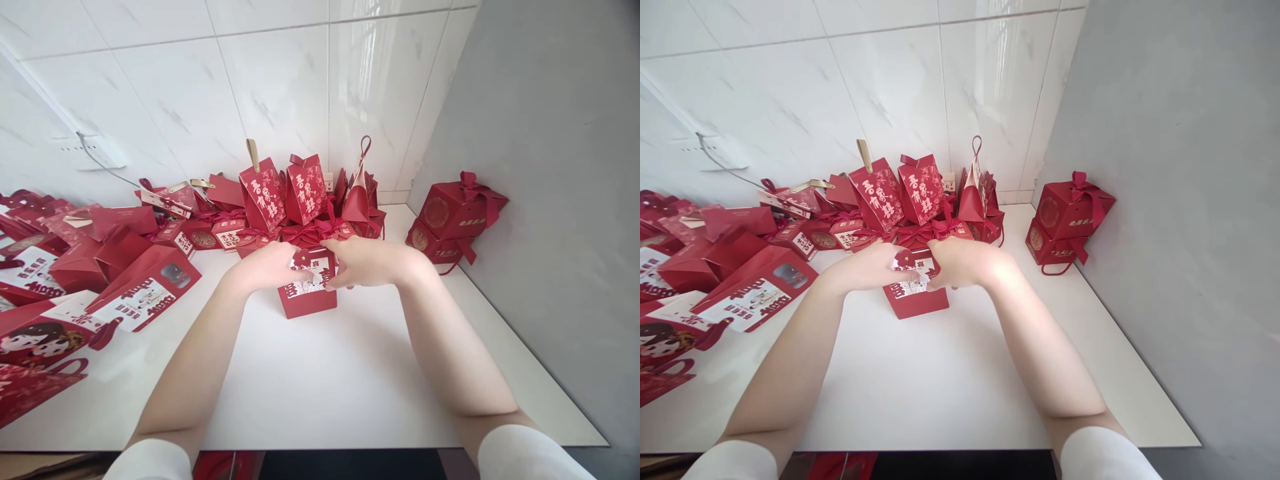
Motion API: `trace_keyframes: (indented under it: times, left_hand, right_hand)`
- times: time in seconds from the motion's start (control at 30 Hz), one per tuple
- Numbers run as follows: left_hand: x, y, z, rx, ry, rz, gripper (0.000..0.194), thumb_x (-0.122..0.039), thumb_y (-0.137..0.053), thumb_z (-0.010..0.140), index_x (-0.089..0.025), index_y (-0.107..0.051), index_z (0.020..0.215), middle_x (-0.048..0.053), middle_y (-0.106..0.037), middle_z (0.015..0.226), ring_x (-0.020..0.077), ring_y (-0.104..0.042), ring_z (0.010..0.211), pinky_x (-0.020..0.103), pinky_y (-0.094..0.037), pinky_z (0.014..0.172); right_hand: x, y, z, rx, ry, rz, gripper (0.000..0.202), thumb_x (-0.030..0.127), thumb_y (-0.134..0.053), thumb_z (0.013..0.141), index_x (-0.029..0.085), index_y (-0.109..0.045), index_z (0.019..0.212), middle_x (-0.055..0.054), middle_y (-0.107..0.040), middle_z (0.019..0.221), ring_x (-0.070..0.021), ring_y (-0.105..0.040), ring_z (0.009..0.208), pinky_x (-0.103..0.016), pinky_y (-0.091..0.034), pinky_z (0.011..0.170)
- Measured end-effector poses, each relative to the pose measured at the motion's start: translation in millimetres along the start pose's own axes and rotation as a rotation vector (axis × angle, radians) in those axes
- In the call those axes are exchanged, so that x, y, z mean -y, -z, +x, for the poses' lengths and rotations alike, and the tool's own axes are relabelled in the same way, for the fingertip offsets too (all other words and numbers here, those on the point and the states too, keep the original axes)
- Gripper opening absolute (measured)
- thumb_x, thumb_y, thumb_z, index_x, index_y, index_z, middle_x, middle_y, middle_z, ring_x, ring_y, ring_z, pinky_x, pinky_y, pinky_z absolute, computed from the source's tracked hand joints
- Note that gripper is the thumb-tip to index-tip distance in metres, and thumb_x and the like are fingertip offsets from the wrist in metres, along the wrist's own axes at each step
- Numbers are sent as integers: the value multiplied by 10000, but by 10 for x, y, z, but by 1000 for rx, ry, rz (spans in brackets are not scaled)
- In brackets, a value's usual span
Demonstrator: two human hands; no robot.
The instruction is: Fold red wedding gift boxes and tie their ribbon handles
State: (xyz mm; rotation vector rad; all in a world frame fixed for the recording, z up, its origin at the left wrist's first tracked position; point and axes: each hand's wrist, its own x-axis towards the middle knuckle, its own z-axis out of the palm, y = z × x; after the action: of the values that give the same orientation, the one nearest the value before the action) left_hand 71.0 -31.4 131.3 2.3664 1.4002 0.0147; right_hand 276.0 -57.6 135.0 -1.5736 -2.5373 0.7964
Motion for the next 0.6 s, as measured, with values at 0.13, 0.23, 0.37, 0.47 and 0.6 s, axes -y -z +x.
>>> trace_keyframes:
  times: [0.13, 0.23, 0.37, 0.47, 0.6]
  left_hand:
    - [-74, 45, -64, -113, -73, -80, 324, -510, -613, 791, -209, -673, 893, 11, -679, 787, 165, -597, 661, 256, -387, 552]
    - [-127, 18, -69, -243, -144, -188, 257, -400, -606, 827, -249, -714, 1006, -1, -723, 941, 167, -650, 805, 252, -463, 677]
    - [-150, -36, -37, -299, -152, -188, 228, -353, -592, 844, -259, -762, 965, -5, -748, 912, 169, -663, 774, 269, -481, 691]
    - [-142, -47, -24, -315, -126, -170, 213, -347, -608, 835, -263, -775, 938, -10, -754, 877, 167, -660, 726, 273, -477, 661]
    - [-131, -43, -19, -310, -103, -203, 197, -335, -625, 823, -248, -778, 912, -4, -756, 863, 163, -655, 705, 273, -478, 648]
  right_hand:
    - [-137, 165, -115, -200, 85, 21, 276, 317, -659, 831, 259, -695, 1099, -23, -715, 831, -178, -633, 684, -261, -427, 559]
    - [-173, 198, -142, -318, 84, 25, 214, 247, -627, 843, 256, -751, 1017, -22, -716, 796, -173, -619, 671, -265, -429, 580]
    - [-172, 153, -77, -333, 121, 48, 221, 179, -620, 815, 262, -771, 953, -15, -703, 744, -160, -600, 633, -264, -410, 557]
    - [-179, 123, -16, -327, 130, 48, 233, 143, -605, 797, 264, -766, 915, -2, -689, 713, -143, -581, 594, -259, -383, 526]
    - [-183, 106, 26, -339, 149, 28, 207, 113, -584, 783, 240, -740, 834, -1, -676, 692, -130, -563, 562, -255, -349, 486]
